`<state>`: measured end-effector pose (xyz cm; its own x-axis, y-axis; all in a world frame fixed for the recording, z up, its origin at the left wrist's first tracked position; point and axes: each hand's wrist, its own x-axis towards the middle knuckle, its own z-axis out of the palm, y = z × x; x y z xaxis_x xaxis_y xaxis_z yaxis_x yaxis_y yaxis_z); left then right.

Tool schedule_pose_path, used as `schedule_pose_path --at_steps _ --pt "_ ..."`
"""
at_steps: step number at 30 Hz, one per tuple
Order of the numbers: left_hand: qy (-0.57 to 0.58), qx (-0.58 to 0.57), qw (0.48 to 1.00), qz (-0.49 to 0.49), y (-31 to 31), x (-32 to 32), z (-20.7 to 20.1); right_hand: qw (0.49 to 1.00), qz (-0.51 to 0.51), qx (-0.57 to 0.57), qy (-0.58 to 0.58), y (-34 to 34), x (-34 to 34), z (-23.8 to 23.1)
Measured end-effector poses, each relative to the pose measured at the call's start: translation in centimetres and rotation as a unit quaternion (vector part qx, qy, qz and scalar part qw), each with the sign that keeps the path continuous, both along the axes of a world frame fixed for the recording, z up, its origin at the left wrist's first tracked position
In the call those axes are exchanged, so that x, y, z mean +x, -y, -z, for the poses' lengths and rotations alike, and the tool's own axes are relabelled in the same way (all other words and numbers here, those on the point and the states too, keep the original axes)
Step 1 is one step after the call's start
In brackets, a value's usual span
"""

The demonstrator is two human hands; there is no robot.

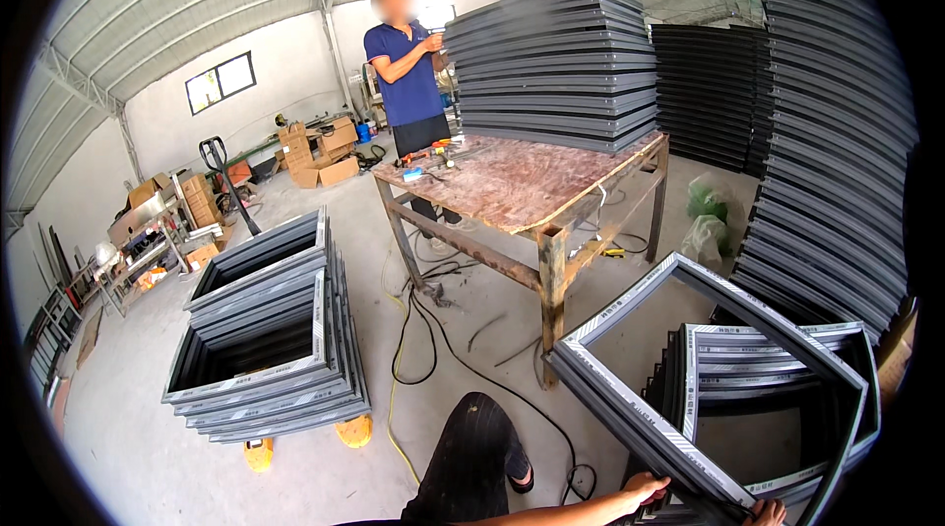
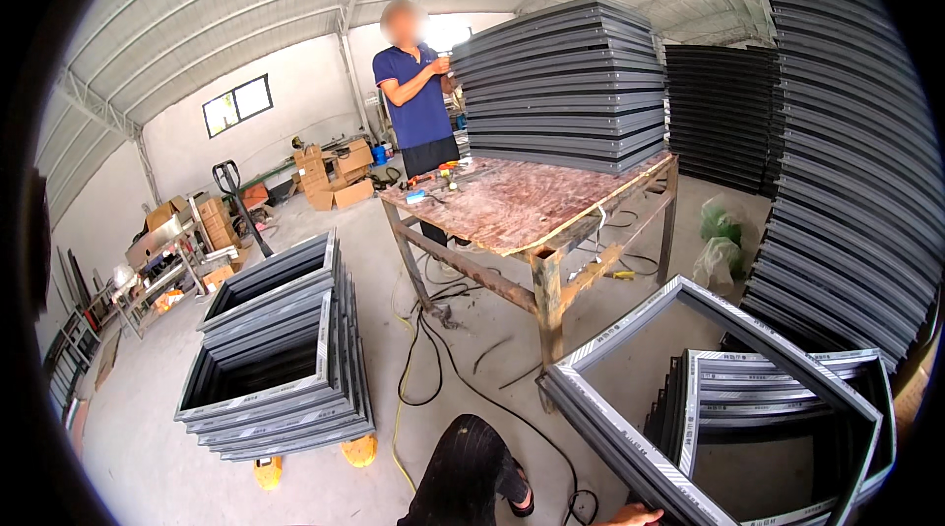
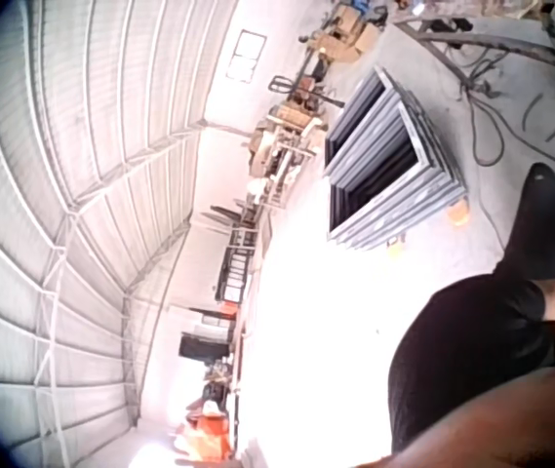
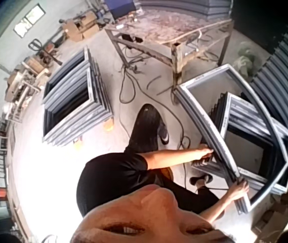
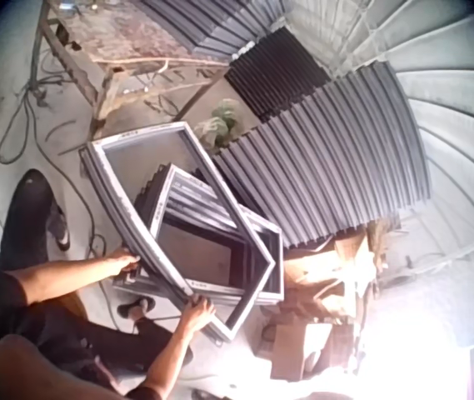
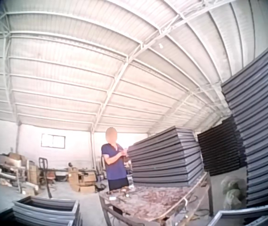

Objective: The person fits a black rubber seal into the grooves of an aluminum window frame by hand and with a pair of pliers, working around the perimeter and cutting the seal to fit.

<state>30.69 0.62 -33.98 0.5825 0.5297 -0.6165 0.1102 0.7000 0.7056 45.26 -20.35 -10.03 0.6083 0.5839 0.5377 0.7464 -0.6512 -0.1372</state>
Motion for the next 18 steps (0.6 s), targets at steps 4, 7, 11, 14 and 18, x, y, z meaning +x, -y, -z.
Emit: schedule_pose_path --at_steps 4,7,11,14,18 --pt "-0.038 0.014 0.999 -0.009 0.0 -0.3 -0.2 1.000 -0.011 -0.004 -0.008 -0.3 -0.1 0.0" --pt "-0.007 -0.014 1.000 -0.001 0.6 -0.6 -1.4 0.999 -0.004 -0.022 -0.030 0.2 0.1 -0.6" --pt "0.007 -0.023 0.998 -0.064 -0.5 -2.4 -1.4 0.999 -0.035 -0.006 -0.002 0.4 0.4 0.1" --pt "-0.001 0.049 0.991 -0.126 -2.8 -5.1 -0.9 0.997 -0.068 0.010 -0.025 -0.5 -0.3 0.0" --pt "0.005 0.015 0.996 -0.083 -0.8 -4.5 -8.6 0.999 -0.042 -0.019 -0.004 1.4 1.2 -0.3"
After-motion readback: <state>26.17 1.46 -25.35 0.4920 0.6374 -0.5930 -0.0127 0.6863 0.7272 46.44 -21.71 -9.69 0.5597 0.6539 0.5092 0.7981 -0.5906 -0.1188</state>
